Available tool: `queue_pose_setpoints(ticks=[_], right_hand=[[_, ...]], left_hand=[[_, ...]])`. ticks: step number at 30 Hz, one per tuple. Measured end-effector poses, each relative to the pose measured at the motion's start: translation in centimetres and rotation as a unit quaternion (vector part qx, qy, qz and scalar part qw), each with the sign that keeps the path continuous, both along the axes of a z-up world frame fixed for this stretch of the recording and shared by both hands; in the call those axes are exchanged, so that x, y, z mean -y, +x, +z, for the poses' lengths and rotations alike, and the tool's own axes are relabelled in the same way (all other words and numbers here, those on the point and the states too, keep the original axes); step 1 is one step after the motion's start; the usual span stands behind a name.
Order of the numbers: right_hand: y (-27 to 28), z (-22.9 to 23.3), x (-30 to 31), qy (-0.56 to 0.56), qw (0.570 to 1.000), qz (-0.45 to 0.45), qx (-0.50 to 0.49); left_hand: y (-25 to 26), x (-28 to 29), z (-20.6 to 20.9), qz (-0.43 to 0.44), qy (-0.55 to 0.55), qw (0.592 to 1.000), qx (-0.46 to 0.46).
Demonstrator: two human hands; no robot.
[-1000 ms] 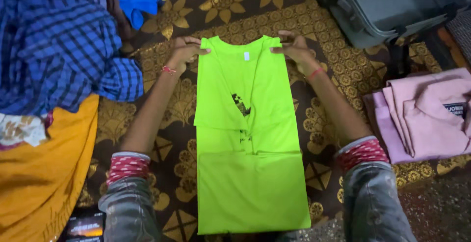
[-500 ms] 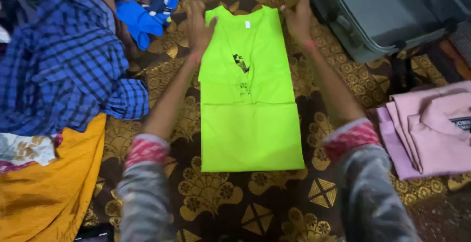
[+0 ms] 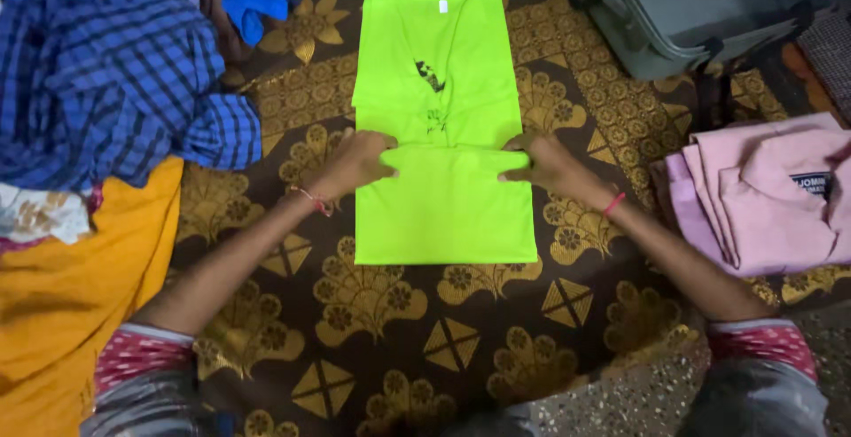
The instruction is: The person folds a neon green sleeveless shirt and a pink button-down shirt by hand on a bed before stacking them.
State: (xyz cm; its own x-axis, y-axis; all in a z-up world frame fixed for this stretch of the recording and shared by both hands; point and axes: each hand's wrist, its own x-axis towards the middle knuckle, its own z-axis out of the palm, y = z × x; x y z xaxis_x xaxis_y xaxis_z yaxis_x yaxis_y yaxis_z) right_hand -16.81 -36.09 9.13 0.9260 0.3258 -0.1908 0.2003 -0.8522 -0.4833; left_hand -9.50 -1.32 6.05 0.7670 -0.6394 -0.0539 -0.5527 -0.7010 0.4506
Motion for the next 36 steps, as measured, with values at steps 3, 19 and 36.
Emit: queue_pose_setpoints(ticks=[3,19,36], right_hand=[[-1.8,0.8,0.8,0.07,0.989,0.087,0.094],[-30.1,-6.7,-0.6,0.035,0.938,0.274,0.209],[-31.1,-4.8,0.2,0.065,0.933,0.31,0.168]], left_hand=[[-2.9,-0.2,3.7,0.005,-0.028,0.999,-0.038],[-32.0,-9.6,-1.5,-0.321,-0.034,0.938,0.127],[-34.0,-10.6,-2.1,-0.325,-0.111,0.932,0.111]])
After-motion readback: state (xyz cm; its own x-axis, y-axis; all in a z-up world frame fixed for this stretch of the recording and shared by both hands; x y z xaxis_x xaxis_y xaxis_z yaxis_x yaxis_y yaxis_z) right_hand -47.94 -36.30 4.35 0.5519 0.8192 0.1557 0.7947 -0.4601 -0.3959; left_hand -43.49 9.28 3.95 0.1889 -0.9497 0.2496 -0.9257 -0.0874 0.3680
